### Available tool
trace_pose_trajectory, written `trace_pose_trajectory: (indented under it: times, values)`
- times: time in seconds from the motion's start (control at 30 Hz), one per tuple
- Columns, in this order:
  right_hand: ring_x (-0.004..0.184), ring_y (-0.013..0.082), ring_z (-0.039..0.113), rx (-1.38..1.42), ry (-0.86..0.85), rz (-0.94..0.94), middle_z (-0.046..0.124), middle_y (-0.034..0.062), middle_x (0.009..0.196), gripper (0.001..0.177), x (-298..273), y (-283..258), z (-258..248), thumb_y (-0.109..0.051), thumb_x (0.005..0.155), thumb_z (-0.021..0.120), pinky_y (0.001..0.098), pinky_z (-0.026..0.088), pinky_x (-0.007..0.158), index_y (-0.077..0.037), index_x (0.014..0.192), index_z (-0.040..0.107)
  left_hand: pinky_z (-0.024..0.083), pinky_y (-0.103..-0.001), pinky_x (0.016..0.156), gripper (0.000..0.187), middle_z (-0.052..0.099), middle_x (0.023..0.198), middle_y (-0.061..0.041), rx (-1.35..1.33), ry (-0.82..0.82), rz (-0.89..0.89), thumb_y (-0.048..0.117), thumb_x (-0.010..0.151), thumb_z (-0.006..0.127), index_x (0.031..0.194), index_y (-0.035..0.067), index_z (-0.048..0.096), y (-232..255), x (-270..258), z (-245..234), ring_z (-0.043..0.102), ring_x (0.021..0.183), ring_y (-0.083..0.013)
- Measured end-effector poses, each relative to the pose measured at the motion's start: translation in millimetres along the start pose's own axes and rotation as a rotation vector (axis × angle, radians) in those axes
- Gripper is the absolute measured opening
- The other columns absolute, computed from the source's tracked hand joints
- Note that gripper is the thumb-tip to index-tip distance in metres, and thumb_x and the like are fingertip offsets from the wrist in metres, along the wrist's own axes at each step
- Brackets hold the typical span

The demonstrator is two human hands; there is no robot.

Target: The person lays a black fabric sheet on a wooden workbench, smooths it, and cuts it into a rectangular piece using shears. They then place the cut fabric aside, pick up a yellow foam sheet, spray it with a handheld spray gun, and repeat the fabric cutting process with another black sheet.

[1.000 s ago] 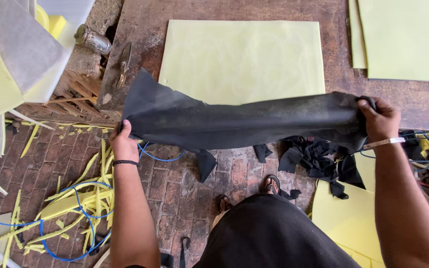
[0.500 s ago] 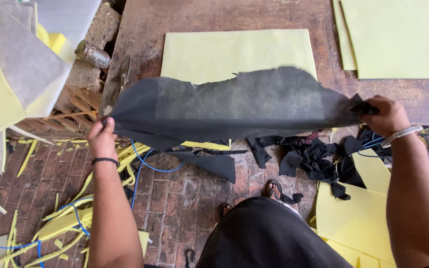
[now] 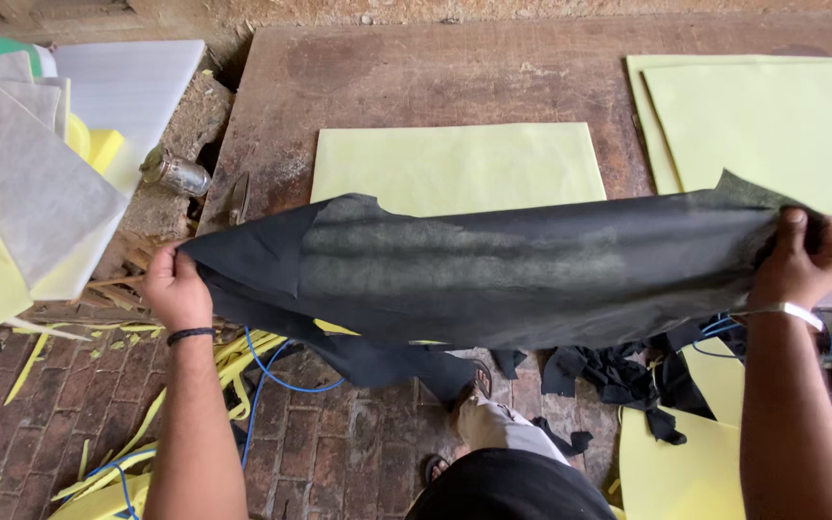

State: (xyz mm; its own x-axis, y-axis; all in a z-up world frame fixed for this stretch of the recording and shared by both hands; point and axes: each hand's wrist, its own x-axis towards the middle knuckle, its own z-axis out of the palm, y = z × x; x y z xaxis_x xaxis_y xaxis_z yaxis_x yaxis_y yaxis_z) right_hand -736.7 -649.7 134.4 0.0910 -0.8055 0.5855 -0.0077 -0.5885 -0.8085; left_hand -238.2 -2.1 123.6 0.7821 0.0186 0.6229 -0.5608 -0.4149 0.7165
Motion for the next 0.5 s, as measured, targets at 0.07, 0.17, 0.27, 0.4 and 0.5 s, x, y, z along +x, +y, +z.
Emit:
trace_pose_trajectory:
  times: [0.07,0.17,0.27,0.4,0.5]
  values:
    - [0.089,0.0089,0.063,-0.065,0.032,-0.069,0.072,0.0018,0.1,0.002,34.8,13.1,32.9,0.0,0.108,0.068,0.0247,0.053,0.083,-0.002,0.106,0.069,0.055,-0.033,0.083,0.012,0.076,0.1,-0.012,0.046,0.07,0.08,-0.003,0.101,0.066,0.109,0.0,0.074,-0.1,36.2,27.4,0.071,0.09,-0.0184]
    - [0.084,0.0096,0.056,-0.119,-0.009,-0.101,0.068,0.0026,0.096,0.006,98.6,53.4,82.4,0.001,0.106,0.067,0.0253,0.049,0.078,0.001,0.101,0.063,0.054,-0.034,0.08,0.004,0.076,0.095,-0.012,0.043,0.011,0.05,0.003,0.102,0.073,0.105,0.0,0.074,-11.6,95.4,73.7,0.069,0.084,-0.0195]
    - [0.087,0.0091,0.058,-0.207,-0.059,-0.113,0.068,0.0011,0.098,0.01,146.4,118.3,140.6,-0.001,0.104,0.073,0.0253,0.05,0.079,0.001,0.1,0.064,0.052,-0.036,0.076,0.015,0.073,0.092,-0.013,0.071,-0.059,0.01,0.014,0.107,0.079,0.103,0.001,0.073,-38.9,144.0,141.4,0.064,0.08,-0.0222]
    - [0.086,0.0113,0.059,-0.371,-0.138,-0.076,0.07,0.0051,0.095,0.013,157.7,215.3,218.7,-0.008,0.101,0.076,0.0288,0.051,0.079,0.003,0.102,0.07,0.053,-0.038,0.073,0.019,0.074,0.092,-0.014,0.207,-0.145,-0.013,0.022,0.106,0.079,0.106,0.003,0.076,-90.7,153.9,246.5,0.069,0.08,-0.0242]
    - [0.086,0.0175,0.065,-0.517,-0.212,-0.029,0.073,0.0135,0.097,0.019,150.9,273.7,262.5,-0.015,0.102,0.079,0.0344,0.053,0.08,0.004,0.106,0.074,0.053,-0.038,0.072,0.024,0.074,0.09,-0.013,0.19,-0.299,-0.184,0.027,0.105,0.077,0.109,0.004,0.075,-129.3,141.0,300.3,0.07,0.08,-0.0247]
